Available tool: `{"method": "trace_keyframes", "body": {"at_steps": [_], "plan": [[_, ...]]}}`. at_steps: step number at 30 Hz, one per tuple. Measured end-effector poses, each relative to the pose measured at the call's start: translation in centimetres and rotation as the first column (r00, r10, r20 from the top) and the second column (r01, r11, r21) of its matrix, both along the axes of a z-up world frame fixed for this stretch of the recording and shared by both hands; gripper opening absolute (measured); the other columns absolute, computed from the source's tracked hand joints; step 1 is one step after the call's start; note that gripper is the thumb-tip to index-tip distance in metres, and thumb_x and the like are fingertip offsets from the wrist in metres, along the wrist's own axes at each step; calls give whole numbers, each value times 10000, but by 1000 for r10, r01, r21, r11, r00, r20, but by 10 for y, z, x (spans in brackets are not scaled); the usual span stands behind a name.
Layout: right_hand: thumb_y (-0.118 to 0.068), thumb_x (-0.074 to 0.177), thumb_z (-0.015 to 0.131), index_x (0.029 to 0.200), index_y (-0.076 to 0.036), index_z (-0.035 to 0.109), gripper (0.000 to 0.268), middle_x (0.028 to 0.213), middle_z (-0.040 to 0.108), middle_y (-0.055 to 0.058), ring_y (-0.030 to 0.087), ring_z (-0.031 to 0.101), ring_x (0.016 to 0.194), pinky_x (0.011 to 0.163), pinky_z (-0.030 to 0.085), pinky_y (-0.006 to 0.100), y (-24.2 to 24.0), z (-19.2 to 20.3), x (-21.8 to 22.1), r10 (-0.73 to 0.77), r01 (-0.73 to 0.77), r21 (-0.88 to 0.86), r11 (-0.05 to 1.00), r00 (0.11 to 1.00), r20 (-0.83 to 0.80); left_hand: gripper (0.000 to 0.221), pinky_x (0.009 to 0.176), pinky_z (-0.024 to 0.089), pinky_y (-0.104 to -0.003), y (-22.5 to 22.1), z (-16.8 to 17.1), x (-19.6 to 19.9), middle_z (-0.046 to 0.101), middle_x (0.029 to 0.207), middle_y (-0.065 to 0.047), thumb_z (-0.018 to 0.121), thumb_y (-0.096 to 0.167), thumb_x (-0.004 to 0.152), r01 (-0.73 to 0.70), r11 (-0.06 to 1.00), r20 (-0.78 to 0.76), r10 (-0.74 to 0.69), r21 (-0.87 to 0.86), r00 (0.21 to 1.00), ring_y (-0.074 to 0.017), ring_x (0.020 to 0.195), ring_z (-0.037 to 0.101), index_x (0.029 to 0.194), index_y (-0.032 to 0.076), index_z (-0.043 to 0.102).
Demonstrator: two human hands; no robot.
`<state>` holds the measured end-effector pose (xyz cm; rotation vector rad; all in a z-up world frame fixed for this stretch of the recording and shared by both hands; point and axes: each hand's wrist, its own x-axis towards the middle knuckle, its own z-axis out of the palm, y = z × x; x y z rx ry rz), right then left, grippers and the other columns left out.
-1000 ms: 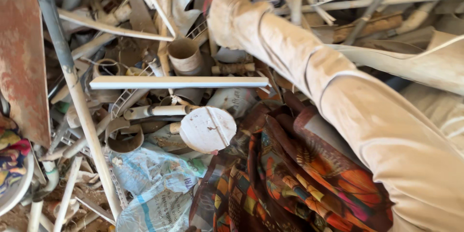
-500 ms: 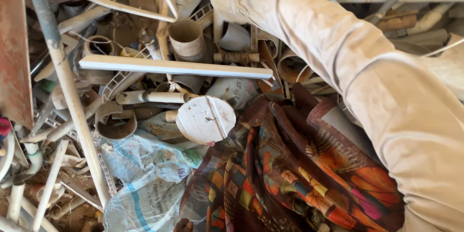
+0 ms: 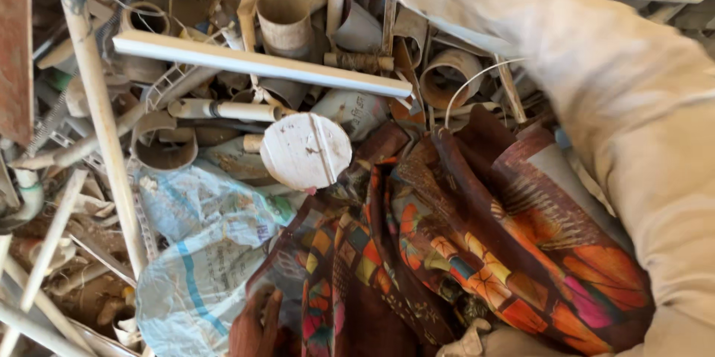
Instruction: The person sorts through a pile of PVC pipe scraps, picking up blue and white plastic segments and cutting them with a hand blade.
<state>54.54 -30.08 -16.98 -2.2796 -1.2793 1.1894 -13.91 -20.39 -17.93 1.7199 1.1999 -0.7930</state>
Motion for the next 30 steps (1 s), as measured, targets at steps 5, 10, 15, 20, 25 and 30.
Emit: {"method": "trace_keyframes", "body": {"at_steps": [5,10,15,20,25,30], "plan": [[-394,837,814,1236,48,660,615,989,694,226,342,700,801,751,590,440,-37,19,-49,2,-17,-112,994,991,-130,376,770,570,-471,18,53,78,762,947,-230,599,400,955,23,999,18,-23,47,1000,-398,887,752,1230,158,684],[-431,836,825,1237,66,664,659,964,699,230,332,702,788,749,593,431,-34,-3,-95,-60,37,-133,990,983,-175,356,742,554,-435,20,72,150,741,1035,-233,605,325,987,-45,998,396,26,37,918,-382,923,734,1223,66,670],[-463,779,877,1233,40,672,707,1145,731,199,305,732,994,916,563,427,-16,-8,-155,110,-51,222,974,958,-265,552,756,607,-338,27,49,241,652,1109,-113,698,416,942,-418,734,440,665,-535,604,-222,986,684,1266,-12,567],[-506,667,924,1311,-3,593,881,1146,729,205,329,703,1034,889,553,438,-16,6,-228,102,-82,74,994,940,-325,697,592,499,-334,35,49,280,688,1076,-258,708,402,895,-551,684,378,726,-477,574,-308,855,684,1321,-141,604],[-396,735,907,1386,2,532,850,1020,758,191,223,658,717,610,528,357,-13,-3,-220,88,-58,67,996,770,-631,603,797,592,-324,41,54,263,694,1263,-201,675,173,836,-405,516,370,845,-755,386,-298,1063,717,1368,-78,543],[-256,852,802,1428,-45,493,688,888,767,130,93,597,493,422,492,253,-15,12,-214,-100,92,-55,994,624,-775,431,906,634,-450,66,72,242,703,1174,-220,638,186,932,-387,532,411,840,-753,353,-330,1068,741,1251,-100,597]]}}
